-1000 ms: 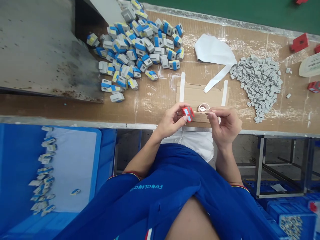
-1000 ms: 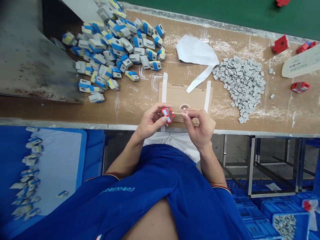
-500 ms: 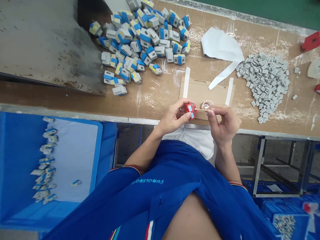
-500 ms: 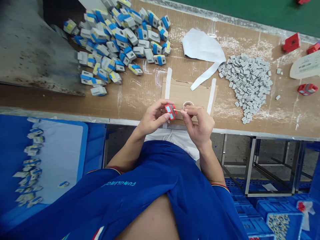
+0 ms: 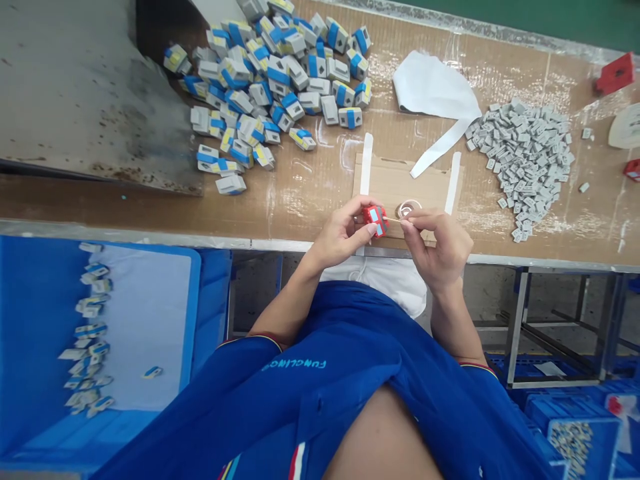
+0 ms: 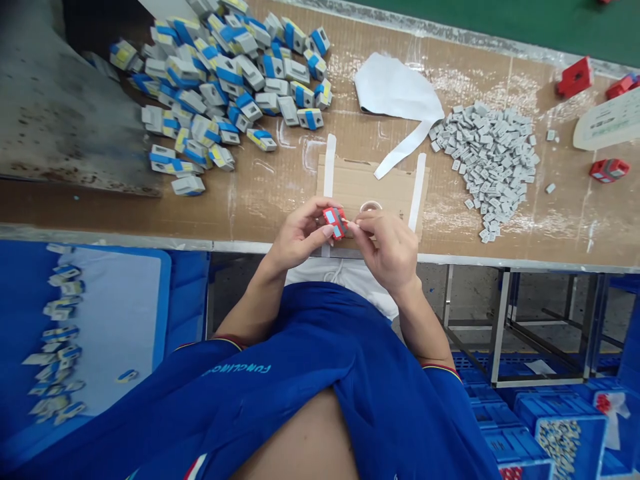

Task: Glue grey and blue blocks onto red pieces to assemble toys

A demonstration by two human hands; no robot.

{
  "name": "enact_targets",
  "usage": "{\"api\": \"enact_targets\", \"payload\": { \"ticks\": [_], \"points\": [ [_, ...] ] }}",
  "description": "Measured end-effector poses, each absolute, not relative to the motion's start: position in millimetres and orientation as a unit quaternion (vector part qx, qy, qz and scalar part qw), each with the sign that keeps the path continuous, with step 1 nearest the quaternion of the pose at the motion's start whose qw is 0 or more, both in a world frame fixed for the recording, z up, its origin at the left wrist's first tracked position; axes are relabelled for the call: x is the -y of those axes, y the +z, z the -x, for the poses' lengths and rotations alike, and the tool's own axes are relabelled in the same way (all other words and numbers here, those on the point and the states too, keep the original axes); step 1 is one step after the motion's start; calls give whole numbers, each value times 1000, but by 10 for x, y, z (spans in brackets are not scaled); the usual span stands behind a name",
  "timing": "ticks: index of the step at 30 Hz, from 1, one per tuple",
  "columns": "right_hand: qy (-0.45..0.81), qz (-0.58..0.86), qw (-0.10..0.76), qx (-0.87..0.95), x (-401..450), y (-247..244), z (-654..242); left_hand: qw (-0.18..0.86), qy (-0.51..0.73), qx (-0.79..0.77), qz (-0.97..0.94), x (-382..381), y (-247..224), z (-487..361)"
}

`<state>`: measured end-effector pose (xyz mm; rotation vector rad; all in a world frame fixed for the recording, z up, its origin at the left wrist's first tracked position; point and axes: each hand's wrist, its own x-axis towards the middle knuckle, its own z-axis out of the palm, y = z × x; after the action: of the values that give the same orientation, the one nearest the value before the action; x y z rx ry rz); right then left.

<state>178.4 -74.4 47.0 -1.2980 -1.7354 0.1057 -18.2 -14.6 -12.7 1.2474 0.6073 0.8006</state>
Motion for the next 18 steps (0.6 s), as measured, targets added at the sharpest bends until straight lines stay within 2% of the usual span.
{"api": "enact_targets", "payload": {
  "ticks": [4,10,18],
  "points": [
    [57,536,456,708,751,503,-1774,701,348,-277,-557,143,-107,180],
    [13,539,449,713,701,464,-1758,700,343,-283,-559,138,-104,192],
    [42,526,434,730,722,534,-1795,698,349,-267,-565,123,-108,196]
  ]
}}
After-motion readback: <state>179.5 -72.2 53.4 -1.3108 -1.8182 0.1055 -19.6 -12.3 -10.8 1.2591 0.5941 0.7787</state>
